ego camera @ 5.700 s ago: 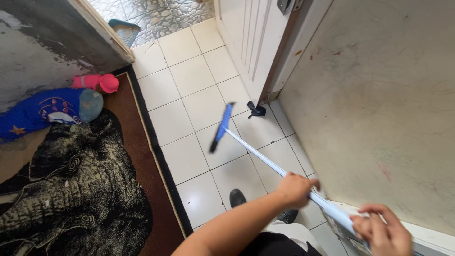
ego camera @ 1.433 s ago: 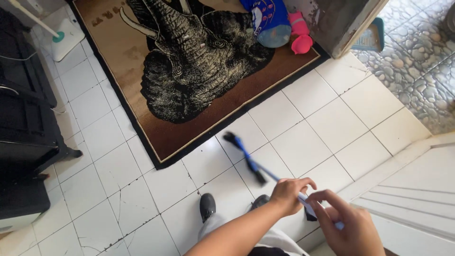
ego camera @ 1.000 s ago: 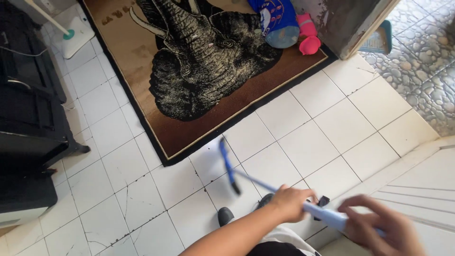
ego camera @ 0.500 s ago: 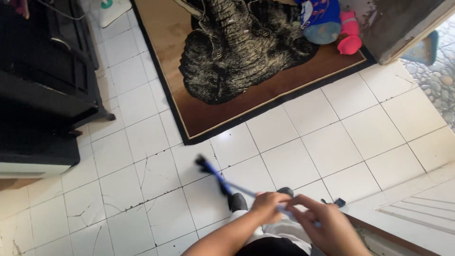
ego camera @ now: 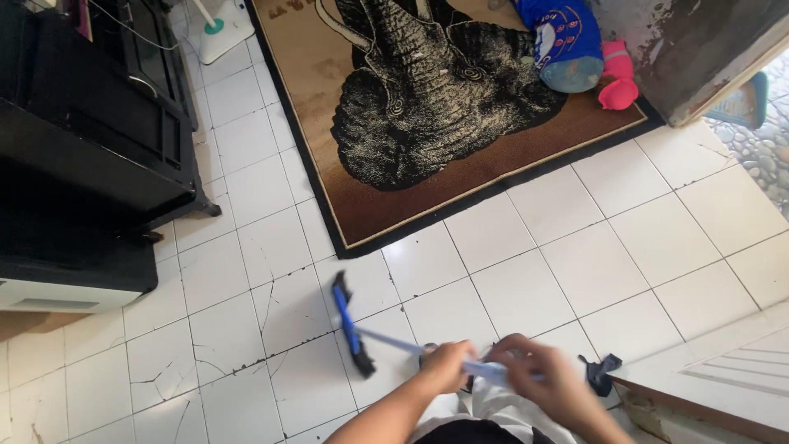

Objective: Sweeping the tiled floor and threshold of an entryway into a dustpan.

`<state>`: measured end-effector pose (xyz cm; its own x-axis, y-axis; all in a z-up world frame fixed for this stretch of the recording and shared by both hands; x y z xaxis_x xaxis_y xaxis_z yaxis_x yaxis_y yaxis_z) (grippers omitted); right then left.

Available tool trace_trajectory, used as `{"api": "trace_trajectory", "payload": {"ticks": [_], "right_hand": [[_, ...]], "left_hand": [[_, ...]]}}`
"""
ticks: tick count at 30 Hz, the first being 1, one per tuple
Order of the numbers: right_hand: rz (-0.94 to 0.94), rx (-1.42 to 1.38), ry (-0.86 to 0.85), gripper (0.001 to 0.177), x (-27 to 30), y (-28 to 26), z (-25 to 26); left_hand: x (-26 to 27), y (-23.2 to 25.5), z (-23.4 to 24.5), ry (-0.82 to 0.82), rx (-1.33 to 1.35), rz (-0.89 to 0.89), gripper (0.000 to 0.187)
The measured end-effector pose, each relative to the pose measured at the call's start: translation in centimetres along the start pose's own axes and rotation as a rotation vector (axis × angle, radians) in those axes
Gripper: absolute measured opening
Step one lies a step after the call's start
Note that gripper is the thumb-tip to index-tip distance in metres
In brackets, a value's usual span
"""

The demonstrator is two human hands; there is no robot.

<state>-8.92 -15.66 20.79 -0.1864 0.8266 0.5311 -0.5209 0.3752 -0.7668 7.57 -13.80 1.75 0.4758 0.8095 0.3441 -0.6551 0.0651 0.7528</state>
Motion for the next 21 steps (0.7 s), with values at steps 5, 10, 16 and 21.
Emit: {"api": "trace_trajectory", "payload": {"ticks": [5, 10, 16, 21], "right_hand": [[0.103, 0.085, -0.096, 0.022, -1.5, -1.2, -5.5], [0.047, 0.171, 0.013, 0.022, 2.1, -7.9, -1.8], [0.075, 0.201, 0.093, 0.022, 3.5, -10.2, 1.3], [-0.026, 0.063, 0.108, 0.021, 2.1, -9.1, 2.0]], "left_hand": [[2.3, -9.7, -2.9, 0.050, -0.111, 0.277, 0.038], [1.2, 3.5, 4.9, 0.104, -0.009, 0.111, 0.036], [-0.9, 8.1, 7.4, 0.172, 0.039, -0.140, 0.026], [1.1, 4.2, 5.6, 0.078, -0.002, -0.103, 0.019]]}}
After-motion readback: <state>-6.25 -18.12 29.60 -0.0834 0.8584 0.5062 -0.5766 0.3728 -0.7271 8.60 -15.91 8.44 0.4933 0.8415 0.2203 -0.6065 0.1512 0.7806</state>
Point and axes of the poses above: each hand's wrist, its own x-axis away from the middle knuckle, its own z-axis out of the back of the hand, y = z × x, the point moved 5 cm from there along -x, towards the middle knuckle, and after that the axes turned 2 degrees about -z, right-handed, at the moved point
